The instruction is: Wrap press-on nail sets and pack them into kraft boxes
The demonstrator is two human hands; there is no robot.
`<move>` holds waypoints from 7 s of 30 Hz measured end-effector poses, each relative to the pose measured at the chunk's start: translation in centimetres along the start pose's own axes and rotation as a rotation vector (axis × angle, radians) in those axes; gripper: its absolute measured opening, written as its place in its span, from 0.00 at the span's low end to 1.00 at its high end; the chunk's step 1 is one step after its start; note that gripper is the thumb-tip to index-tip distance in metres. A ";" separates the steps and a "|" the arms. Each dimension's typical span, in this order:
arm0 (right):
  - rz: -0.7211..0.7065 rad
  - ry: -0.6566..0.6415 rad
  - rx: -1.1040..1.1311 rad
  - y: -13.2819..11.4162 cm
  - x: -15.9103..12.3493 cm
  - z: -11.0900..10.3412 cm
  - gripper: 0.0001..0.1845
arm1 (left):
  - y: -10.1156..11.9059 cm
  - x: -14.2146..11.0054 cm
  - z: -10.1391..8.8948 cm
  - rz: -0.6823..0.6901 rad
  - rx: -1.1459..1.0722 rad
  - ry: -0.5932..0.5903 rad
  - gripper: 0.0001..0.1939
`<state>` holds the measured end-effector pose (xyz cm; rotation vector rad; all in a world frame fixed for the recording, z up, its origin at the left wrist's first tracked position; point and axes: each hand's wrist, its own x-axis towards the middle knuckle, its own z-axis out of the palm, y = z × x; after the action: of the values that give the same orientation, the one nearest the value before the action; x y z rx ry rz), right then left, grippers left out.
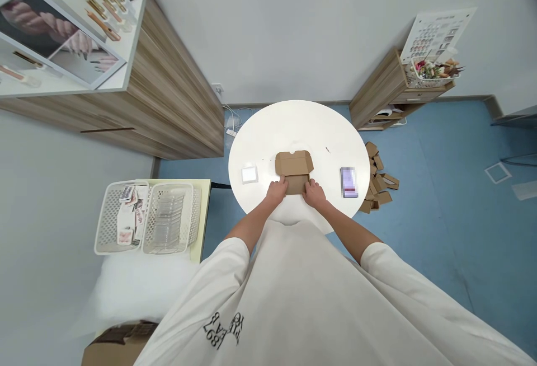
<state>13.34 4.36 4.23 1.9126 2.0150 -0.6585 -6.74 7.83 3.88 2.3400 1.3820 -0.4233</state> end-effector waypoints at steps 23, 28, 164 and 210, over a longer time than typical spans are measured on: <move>-0.131 -0.072 -0.083 0.9 2.3 -1.5 0.48 | -0.2 -0.6 0.0 -0.010 -0.102 0.001 0.23; -0.130 -0.068 -0.140 0.6 2.3 -1.7 0.49 | -1.1 -1.8 0.5 -0.004 -0.229 0.103 0.24; 0.143 -0.127 1.359 5.0 2.0 -6.4 0.42 | -3.8 1.6 -4.0 -0.372 -1.466 0.076 0.36; 0.015 0.345 0.804 2.2 -0.2 -1.2 0.27 | -1.5 -1.1 0.0 -0.276 -0.948 0.483 0.18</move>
<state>15.66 4.87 5.03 2.6202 2.1096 -1.3755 -8.60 7.67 4.11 1.4968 1.6181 0.6542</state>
